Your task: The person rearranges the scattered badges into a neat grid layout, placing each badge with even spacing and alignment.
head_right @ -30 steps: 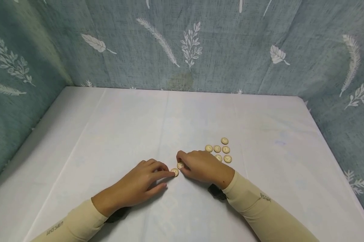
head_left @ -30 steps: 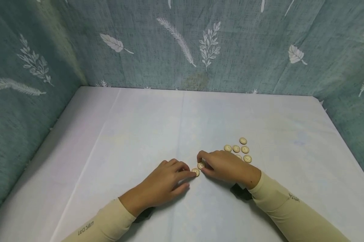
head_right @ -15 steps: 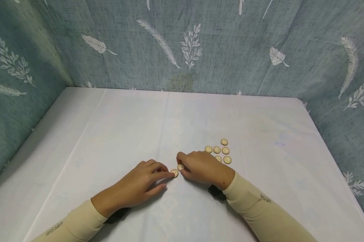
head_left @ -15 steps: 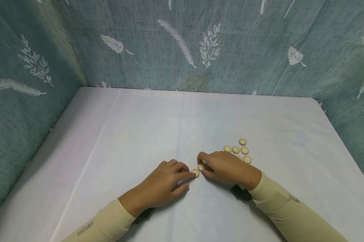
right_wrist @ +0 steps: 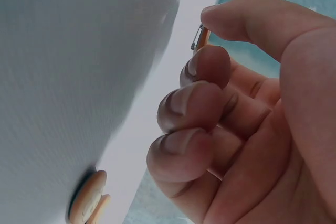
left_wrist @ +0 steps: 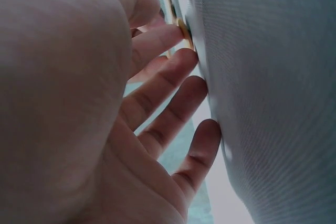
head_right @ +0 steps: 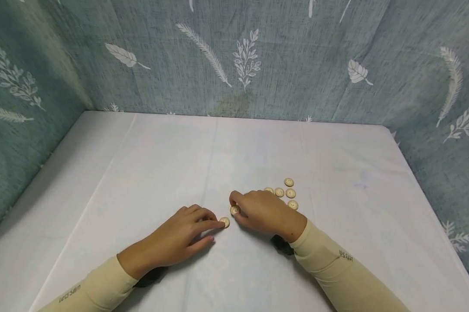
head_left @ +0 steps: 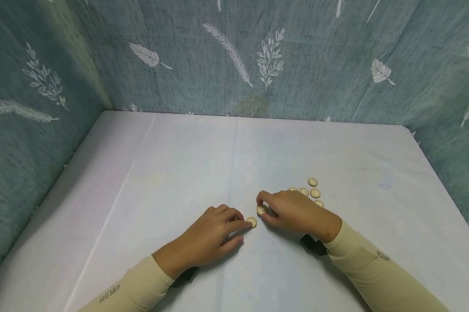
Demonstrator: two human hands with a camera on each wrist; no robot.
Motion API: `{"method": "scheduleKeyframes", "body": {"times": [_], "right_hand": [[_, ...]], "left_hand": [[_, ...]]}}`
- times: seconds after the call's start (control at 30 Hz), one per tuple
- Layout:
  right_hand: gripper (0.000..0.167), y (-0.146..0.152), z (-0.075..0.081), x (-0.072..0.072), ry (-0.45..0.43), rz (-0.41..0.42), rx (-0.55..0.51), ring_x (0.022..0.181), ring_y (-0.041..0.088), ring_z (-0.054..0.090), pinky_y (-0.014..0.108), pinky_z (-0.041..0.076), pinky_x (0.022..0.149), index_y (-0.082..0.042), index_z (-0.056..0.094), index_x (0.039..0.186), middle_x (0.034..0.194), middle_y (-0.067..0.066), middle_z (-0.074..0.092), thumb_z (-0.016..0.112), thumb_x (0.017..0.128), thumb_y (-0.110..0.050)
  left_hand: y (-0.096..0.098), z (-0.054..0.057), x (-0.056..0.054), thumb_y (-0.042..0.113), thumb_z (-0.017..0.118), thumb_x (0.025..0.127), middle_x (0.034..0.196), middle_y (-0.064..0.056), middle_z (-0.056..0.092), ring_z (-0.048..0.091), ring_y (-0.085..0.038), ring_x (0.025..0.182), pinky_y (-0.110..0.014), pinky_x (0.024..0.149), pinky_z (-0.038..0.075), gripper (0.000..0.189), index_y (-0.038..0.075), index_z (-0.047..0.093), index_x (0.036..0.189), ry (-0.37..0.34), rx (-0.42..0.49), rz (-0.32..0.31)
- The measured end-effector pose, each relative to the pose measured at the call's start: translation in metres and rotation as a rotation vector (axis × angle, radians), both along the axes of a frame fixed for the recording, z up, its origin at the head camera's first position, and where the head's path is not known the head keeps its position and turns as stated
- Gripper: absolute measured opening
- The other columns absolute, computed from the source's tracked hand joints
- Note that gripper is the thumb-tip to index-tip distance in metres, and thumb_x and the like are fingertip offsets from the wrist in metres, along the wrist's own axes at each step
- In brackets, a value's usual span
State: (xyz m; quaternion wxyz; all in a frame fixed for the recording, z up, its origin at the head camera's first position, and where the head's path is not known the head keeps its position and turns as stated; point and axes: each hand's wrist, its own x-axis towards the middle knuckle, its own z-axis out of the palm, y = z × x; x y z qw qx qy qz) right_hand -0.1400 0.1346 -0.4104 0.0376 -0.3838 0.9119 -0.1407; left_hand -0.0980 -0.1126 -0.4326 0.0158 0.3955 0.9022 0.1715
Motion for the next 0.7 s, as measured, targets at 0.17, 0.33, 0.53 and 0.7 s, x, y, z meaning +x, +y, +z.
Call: {"method": "scheduleKeyframes", "body": {"times": [0.17,0.33,0.53,0.7], "right_hand": [[0.013,0.0024,0.0018,-0.0028,0.041,-0.001,0.000,0.049,-0.001,0.033,0.019,0.033,0.052,-0.014,0.061,0.103,0.054,-0.012,0.041,0.068,0.092,-0.016],[0.012,0.0054,0.0031,-0.0045,0.020,-0.015,-0.007,0.049,-0.001,0.035,0.018,0.033,0.050,-0.015,0.060,0.104,0.055,-0.011,0.042,0.066,0.094,-0.017],[0.012,0.0064,0.0050,-0.0049,0.024,-0.017,-0.008,0.049,-0.001,0.034,0.018,0.031,0.048,-0.015,0.060,0.105,0.055,-0.011,0.042,0.066,0.095,-0.019],[0.011,0.0071,0.0058,-0.0053,0.029,-0.025,-0.002,0.049,-0.001,0.034,0.018,0.031,0.048,-0.014,0.060,0.104,0.055,-0.011,0.042,0.066,0.095,-0.019]], "left_hand": [[-0.0006,0.0018,-0.0013,0.034,0.065,0.097,0.118,0.008,0.064,0.056,-0.011,0.107,-0.035,0.083,0.044,0.032,0.027,0.069,0.128,-0.015,0.003,0.001],[-0.0006,0.0024,-0.0011,0.035,0.065,0.097,0.118,0.008,0.063,0.055,-0.011,0.107,-0.034,0.083,0.044,0.032,0.027,0.069,0.128,-0.007,-0.004,0.002],[-0.0011,0.0020,-0.0001,0.036,0.064,0.097,0.119,0.007,0.063,0.055,-0.012,0.108,-0.034,0.083,0.044,0.033,0.027,0.069,0.129,-0.022,-0.006,0.010],[-0.0011,0.0020,0.0000,0.035,0.064,0.097,0.119,0.007,0.063,0.055,-0.011,0.108,-0.035,0.083,0.043,0.033,0.027,0.068,0.129,-0.020,-0.006,0.008]]}}
